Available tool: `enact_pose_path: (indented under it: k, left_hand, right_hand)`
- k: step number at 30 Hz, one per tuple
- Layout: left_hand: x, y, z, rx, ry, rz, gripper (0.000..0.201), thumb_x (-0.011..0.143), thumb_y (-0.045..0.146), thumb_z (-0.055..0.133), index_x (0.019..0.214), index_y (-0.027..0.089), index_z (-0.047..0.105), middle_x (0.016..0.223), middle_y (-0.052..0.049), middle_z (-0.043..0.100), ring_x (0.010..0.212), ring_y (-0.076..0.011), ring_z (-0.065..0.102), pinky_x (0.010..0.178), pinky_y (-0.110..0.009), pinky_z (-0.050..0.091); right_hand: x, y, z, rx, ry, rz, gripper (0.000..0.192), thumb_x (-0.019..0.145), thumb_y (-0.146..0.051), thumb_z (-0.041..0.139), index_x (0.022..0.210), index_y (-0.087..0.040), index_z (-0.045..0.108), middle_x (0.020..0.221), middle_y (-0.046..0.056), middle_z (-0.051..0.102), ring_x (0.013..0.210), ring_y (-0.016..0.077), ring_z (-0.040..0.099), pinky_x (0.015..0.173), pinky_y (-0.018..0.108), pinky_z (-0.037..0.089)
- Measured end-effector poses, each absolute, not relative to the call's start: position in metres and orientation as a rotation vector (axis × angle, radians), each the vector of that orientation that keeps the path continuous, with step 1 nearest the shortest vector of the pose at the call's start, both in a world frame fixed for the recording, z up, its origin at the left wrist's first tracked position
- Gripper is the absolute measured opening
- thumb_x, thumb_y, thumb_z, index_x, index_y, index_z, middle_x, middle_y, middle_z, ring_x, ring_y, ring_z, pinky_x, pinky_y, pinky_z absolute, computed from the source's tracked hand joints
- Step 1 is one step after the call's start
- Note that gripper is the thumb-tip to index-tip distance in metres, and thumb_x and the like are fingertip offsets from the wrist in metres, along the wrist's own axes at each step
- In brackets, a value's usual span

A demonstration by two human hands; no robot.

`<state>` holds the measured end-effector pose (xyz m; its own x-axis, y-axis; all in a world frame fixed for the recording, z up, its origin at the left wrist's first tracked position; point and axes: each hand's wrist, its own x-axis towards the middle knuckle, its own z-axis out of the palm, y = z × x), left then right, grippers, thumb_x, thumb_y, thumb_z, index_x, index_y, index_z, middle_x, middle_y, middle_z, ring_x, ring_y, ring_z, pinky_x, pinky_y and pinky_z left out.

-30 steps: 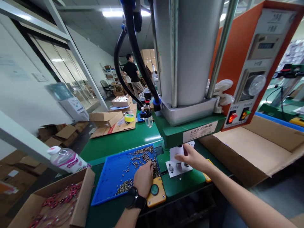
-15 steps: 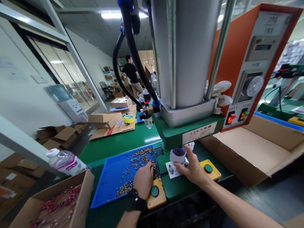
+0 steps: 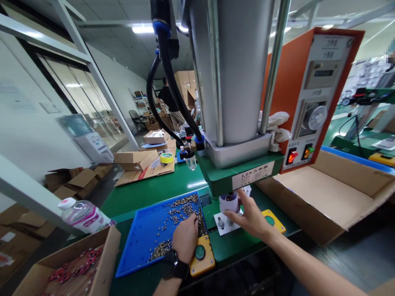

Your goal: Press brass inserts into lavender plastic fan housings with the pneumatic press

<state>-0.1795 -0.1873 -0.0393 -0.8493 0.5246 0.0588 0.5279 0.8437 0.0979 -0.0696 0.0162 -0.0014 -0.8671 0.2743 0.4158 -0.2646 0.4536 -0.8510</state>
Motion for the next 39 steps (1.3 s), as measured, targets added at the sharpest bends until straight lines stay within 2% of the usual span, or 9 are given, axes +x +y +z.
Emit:
enact_pose_path:
  k: [4, 9, 15, 21, 27, 32, 39]
  left_hand:
    - [-0.179, -0.188, -0.041, -0.859, -2.973, -0.196, 0.025, 0.096, 0.026, 0.033, 0.087, 0.024, 0.056, 0.079, -0.002, 0.07, 0.074, -0.0159, 0.064, 0.06, -0.026, 0.029]
    - [-0.179, -0.19, -0.041, -0.851, -2.965, -0.225, 0.025, 0.096, 0.026, 0.033, 0.088, 0.024, 0.057, 0.079, -0.002, 0.07, 0.074, -0.0171, 0.064, 0.06, -0.027, 0.03]
    - [-0.178, -0.19, -0.04, -0.849, -2.978, -0.245, 0.026, 0.096, 0.026, 0.033, 0.087, 0.024, 0.056, 0.078, -0.001, 0.07, 0.074, -0.0157, 0.064, 0.06, -0.026, 0.029]
    - [-0.178, -0.187, -0.04, -0.843, -2.985, -0.18, 0.025, 0.096, 0.026, 0.033, 0.088, 0.024, 0.056, 0.079, -0.002, 0.07, 0.075, -0.0171, 0.064, 0.06, -0.027, 0.029]
    - [-0.178, -0.187, -0.04, -0.845, -2.985, -0.19, 0.025, 0.096, 0.026, 0.033, 0.089, 0.024, 0.057, 0.08, -0.002, 0.07, 0.075, -0.0171, 0.064, 0.061, -0.027, 0.03]
    - [-0.178, -0.187, -0.041, -0.838, -2.979, -0.191, 0.026, 0.096, 0.027, 0.033, 0.089, 0.025, 0.058, 0.081, -0.001, 0.07, 0.076, -0.0173, 0.065, 0.061, -0.027, 0.03]
    - [-0.179, -0.186, -0.04, -0.84, -2.989, -0.168, 0.025, 0.096, 0.026, 0.033, 0.089, 0.024, 0.057, 0.079, -0.001, 0.07, 0.074, -0.0167, 0.065, 0.06, -0.027, 0.03]
  right_hand:
    - [-0.071, 0.017, -0.01, -0.02, -2.2, 1.442, 0.048, 0.076, -0.029, 0.063, 0.118, -0.02, 0.043, 0.082, 0.0, 0.064, 0.07, 0.0145, 0.057, 0.063, 0.025, 0.046]
    - [-0.076, 0.018, -0.023, 0.012, -2.065, 1.718, 0.044, 0.08, -0.032, 0.057, 0.12, -0.022, 0.04, 0.083, 0.001, 0.063, 0.07, 0.0156, 0.058, 0.061, 0.026, 0.048]
    - [-0.074, 0.015, -0.017, 0.035, -2.194, 1.281, 0.04, 0.075, -0.027, 0.065, 0.111, -0.021, 0.047, 0.089, 0.002, 0.062, 0.076, 0.0157, 0.058, 0.071, 0.027, 0.046]
    - [-0.074, 0.02, -0.005, -0.039, -2.153, 1.351, 0.03, 0.078, -0.03, 0.065, 0.102, -0.021, 0.05, 0.081, 0.0, 0.064, 0.069, 0.0141, 0.058, 0.063, 0.024, 0.046]
    - [-0.071, 0.023, -0.012, 0.006, -2.14, 1.44, 0.038, 0.079, -0.026, 0.064, 0.113, -0.023, 0.046, 0.083, -0.001, 0.063, 0.068, 0.0124, 0.057, 0.063, 0.023, 0.047]
    - [-0.07, 0.022, -0.01, 0.017, -2.108, 1.528, 0.039, 0.08, -0.026, 0.063, 0.114, -0.023, 0.046, 0.086, 0.0, 0.065, 0.07, 0.0131, 0.059, 0.062, 0.023, 0.048]
    - [-0.065, 0.02, -0.005, 0.052, -2.185, 1.306, 0.04, 0.077, -0.023, 0.064, 0.113, -0.022, 0.047, 0.089, 0.0, 0.064, 0.073, 0.0125, 0.057, 0.068, 0.023, 0.046]
